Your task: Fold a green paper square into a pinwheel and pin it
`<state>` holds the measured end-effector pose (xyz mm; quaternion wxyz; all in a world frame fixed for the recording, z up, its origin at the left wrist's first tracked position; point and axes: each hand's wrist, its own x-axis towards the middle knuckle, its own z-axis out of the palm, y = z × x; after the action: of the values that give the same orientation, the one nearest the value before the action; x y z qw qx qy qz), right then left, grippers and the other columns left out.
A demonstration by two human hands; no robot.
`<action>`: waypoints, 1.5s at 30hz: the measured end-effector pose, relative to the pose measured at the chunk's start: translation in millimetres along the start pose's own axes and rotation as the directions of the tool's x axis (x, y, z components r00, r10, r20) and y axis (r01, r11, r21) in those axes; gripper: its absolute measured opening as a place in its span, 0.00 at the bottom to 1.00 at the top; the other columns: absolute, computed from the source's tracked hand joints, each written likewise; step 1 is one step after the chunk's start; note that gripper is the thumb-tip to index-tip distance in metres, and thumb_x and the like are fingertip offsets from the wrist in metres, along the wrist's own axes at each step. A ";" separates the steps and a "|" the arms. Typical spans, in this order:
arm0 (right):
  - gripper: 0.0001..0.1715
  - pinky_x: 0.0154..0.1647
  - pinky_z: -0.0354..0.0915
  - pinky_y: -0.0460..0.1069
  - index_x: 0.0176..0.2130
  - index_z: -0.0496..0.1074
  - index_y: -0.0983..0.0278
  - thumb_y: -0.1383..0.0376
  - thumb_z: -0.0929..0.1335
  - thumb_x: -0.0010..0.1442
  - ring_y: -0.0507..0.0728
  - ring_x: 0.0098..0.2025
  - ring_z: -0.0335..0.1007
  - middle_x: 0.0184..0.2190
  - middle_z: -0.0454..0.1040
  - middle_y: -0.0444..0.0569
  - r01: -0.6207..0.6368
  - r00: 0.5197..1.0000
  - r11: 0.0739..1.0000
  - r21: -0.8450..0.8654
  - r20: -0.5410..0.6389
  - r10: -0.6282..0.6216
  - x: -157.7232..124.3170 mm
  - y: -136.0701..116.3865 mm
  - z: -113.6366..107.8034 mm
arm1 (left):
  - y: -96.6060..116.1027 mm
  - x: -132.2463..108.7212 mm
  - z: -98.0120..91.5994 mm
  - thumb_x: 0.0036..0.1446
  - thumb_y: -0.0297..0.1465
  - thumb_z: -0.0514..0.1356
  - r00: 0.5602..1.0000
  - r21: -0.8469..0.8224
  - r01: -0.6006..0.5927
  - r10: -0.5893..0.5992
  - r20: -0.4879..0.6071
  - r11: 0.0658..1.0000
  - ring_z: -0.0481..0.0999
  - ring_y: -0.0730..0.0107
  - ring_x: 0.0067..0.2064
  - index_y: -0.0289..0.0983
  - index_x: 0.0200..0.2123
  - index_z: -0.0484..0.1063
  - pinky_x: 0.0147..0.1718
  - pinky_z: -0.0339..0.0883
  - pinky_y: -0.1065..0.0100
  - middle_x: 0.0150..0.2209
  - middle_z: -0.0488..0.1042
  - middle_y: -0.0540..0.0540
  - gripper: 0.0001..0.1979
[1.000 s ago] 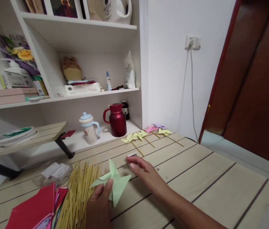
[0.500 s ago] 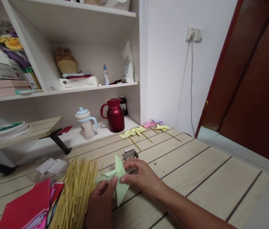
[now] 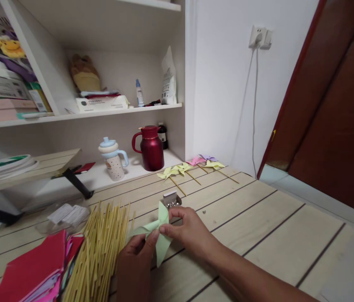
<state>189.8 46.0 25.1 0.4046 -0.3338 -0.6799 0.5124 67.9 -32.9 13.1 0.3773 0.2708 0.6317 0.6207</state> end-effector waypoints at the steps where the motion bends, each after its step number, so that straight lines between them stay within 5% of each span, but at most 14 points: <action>1: 0.05 0.36 0.61 0.47 0.22 0.72 0.64 0.69 0.71 0.46 0.56 0.33 0.68 0.25 0.74 0.42 0.019 1.000 0.999 -0.030 -0.020 -0.019 -0.5 -1.3 0.4 | -1.5 0.3 0.1 0.34 0.44 0.72 1.000 0.001 0.004 -0.004 -0.002 1.000 0.74 0.65 0.29 0.37 0.23 0.78 0.30 0.67 0.68 0.22 0.77 0.50 0.17; 7: 0.11 0.39 0.60 0.49 0.19 0.67 0.63 0.75 0.70 0.45 0.57 0.34 0.67 0.25 0.72 0.44 0.149 0.974 0.949 -0.278 -0.126 -0.190 -2.8 -6.0 8.0 | -1.8 -1.3 1.0 0.34 0.45 0.71 0.992 0.149 -0.055 0.071 -0.105 0.987 0.74 0.62 0.28 0.35 0.21 0.77 0.29 0.66 0.66 0.18 0.73 0.51 0.18; 10: 0.10 0.38 0.60 0.49 0.19 0.67 0.62 0.75 0.69 0.44 0.56 0.32 0.66 0.23 0.70 0.43 0.161 0.964 0.943 -0.292 -0.157 -0.214 -3.1 -5.6 11.4 | -3.7 -0.4 3.6 0.39 0.40 0.70 0.994 0.067 -0.079 0.084 -0.068 0.995 0.77 0.62 0.33 0.36 0.27 0.79 0.36 0.69 0.65 0.24 0.78 0.50 0.14; 12: 0.09 0.38 0.61 0.49 0.19 0.67 0.62 0.74 0.69 0.44 0.56 0.32 0.66 0.23 0.70 0.43 0.146 0.965 0.960 -0.240 -0.177 -0.191 -3.3 -4.5 12.6 | -5.3 1.3 6.6 0.42 0.34 0.69 0.997 -0.083 -0.078 0.076 -0.018 0.993 0.79 0.63 0.39 0.37 0.35 0.79 0.43 0.69 0.66 0.32 0.81 0.48 0.15; 16: 0.03 0.33 0.61 0.47 0.23 0.72 0.64 0.70 0.68 0.47 0.54 0.29 0.65 0.24 0.71 0.43 0.006 0.993 0.998 0.069 -0.116 0.003 -2.4 -0.7 11.8 | -5.8 4.6 11.0 0.41 0.27 0.69 0.995 -0.225 -0.069 0.083 0.053 0.972 0.76 0.64 0.51 0.40 0.53 0.69 0.50 0.66 0.67 0.46 0.80 0.45 0.33; 20: 0.04 0.26 0.56 0.45 0.26 0.73 0.67 0.68 0.69 0.46 0.50 0.24 0.60 0.22 0.70 0.42 -0.091 0.994 0.950 0.298 -0.027 0.104 0.9 1.4 6.5 | -1.3 3.6 8.7 0.36 0.25 0.71 0.987 -0.218 0.015 0.020 0.161 0.976 0.70 0.59 0.59 0.40 0.52 0.68 0.53 0.65 0.66 0.54 0.76 0.43 0.36; 23: 0.05 0.25 0.55 0.45 0.26 0.74 0.68 0.68 0.69 0.45 0.49 0.24 0.59 0.21 0.68 0.42 -0.114 0.991 0.937 0.330 -0.026 0.130 3.5 0.2 1.0 | 7.5 0.7 5.2 0.38 0.31 0.71 0.972 -0.144 0.086 -0.052 0.229 0.986 0.70 0.56 0.58 0.37 0.46 0.73 0.53 0.65 0.64 0.52 0.77 0.42 0.27; 26: 0.06 0.26 0.56 0.44 0.27 0.74 0.68 0.68 0.69 0.43 0.49 0.25 0.59 0.23 0.69 0.43 -0.128 0.989 0.933 0.336 -0.023 0.144 4.4 -1.5 -2.7 | 16.9 0.5 1.1 0.41 0.36 0.70 0.991 -0.091 0.040 -0.028 0.132 0.995 0.73 0.55 0.55 0.35 0.42 0.76 0.49 0.68 0.65 0.49 0.79 0.41 0.23; 34: 0.06 0.25 0.54 0.44 0.26 0.73 0.68 0.70 0.68 0.42 0.48 0.23 0.58 0.21 0.68 0.41 -0.185 0.982 0.918 0.351 0.040 0.183 1.8 -2.3 1.8 | 13.8 8.6 -13.2 0.35 0.39 0.72 0.997 0.032 0.016 -0.018 0.076 0.999 0.79 0.64 0.38 0.33 0.34 0.79 0.36 0.69 0.70 0.37 0.83 0.44 0.22; 39: 0.04 0.23 0.53 0.44 0.24 0.73 0.68 0.71 0.69 0.41 0.48 0.22 0.57 0.20 0.67 0.41 -0.222 0.975 0.903 0.369 0.099 0.200 -0.4 -4.0 5.7 | 12.8 5.5 -10.2 0.34 0.39 0.74 0.976 -0.005 0.101 -0.098 0.195 0.995 0.77 0.65 0.30 0.33 0.32 0.80 0.31 0.68 0.69 0.27 0.81 0.46 0.21; 45: 0.04 0.23 0.53 0.44 0.24 0.73 0.67 0.70 0.70 0.40 0.48 0.21 0.57 0.19 0.68 0.40 -0.219 0.975 0.893 0.394 0.115 0.189 -0.4 -2.8 7.4 | 11.2 3.4 -8.2 0.35 0.41 0.73 0.982 -0.013 0.094 -0.090 0.164 0.995 0.74 0.68 0.27 0.33 0.30 0.81 0.29 0.67 0.69 0.23 0.79 0.48 0.20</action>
<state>183.3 41.8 26.6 0.3834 -0.2937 -0.5349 0.6933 57.8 -34.0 23.2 0.4589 0.2872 0.6040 0.5849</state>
